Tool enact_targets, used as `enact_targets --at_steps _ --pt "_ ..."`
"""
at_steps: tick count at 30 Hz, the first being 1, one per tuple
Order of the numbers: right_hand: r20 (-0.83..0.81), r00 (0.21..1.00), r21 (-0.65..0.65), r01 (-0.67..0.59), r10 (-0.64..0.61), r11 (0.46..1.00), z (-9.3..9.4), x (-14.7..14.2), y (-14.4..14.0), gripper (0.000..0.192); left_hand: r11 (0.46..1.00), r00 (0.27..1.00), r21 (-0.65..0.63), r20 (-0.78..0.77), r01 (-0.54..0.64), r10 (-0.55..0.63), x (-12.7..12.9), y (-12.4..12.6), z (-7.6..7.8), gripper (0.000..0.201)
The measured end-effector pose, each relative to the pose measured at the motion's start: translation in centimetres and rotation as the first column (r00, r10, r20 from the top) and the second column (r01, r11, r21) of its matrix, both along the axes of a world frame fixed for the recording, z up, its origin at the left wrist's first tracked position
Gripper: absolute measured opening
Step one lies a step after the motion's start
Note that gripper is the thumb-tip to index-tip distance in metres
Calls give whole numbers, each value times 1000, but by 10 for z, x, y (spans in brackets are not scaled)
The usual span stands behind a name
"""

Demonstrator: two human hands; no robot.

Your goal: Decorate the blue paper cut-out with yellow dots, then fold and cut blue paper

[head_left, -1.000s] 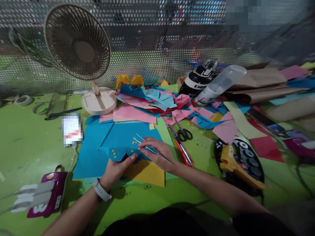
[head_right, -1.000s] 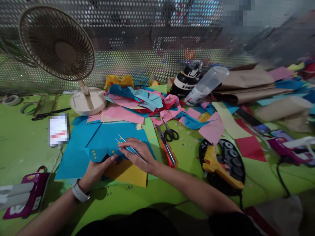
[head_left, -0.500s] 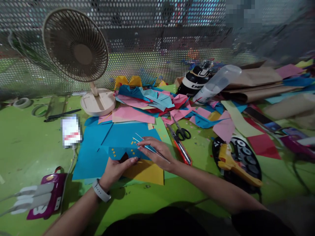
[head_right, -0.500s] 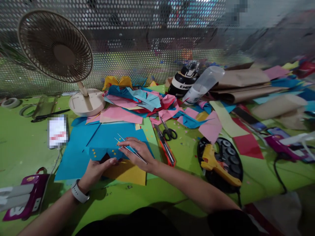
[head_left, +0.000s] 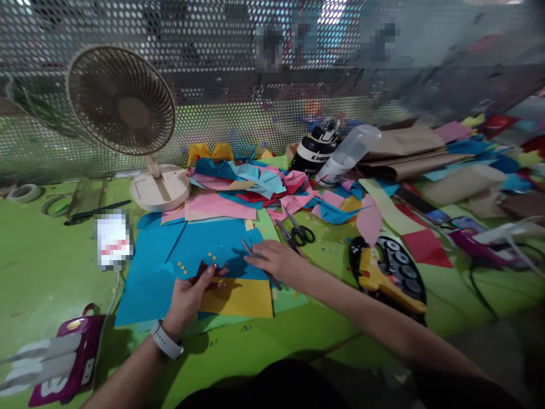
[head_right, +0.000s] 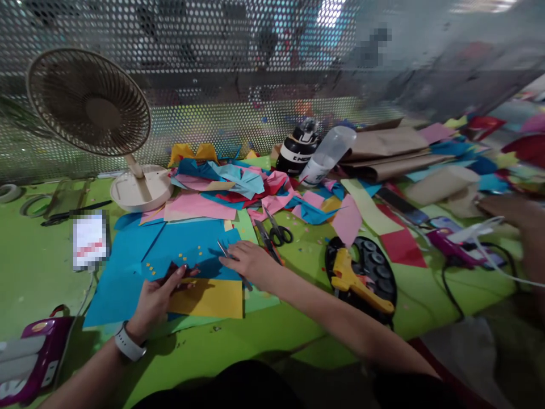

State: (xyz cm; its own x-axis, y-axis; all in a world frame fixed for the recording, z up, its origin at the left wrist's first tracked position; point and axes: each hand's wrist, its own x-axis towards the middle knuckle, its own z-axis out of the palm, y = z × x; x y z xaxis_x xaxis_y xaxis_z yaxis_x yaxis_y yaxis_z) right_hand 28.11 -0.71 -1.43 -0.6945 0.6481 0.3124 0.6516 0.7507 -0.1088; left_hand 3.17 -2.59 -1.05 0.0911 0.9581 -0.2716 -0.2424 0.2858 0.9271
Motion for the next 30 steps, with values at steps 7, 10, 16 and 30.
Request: enact_targets --at_steps 7,10,16,30 --pt "9 945 88 326 -328 941 13 49 -24 48 999 1000 31 5 -23 23 -1 2 1 31" --pt "26 843 121 531 -537 839 20 90 -46 38 999 1000 45 -20 -2 3 -1 3 0 32" --pt "241 509 77 839 -826 539 10 166 -118 36 999 1000 52 -26 -1 2 1 3 3 36" --pt "391 361 131 889 -846 440 -17 180 -136 35 997 998 73 54 34 -38 0 0 -4 31"
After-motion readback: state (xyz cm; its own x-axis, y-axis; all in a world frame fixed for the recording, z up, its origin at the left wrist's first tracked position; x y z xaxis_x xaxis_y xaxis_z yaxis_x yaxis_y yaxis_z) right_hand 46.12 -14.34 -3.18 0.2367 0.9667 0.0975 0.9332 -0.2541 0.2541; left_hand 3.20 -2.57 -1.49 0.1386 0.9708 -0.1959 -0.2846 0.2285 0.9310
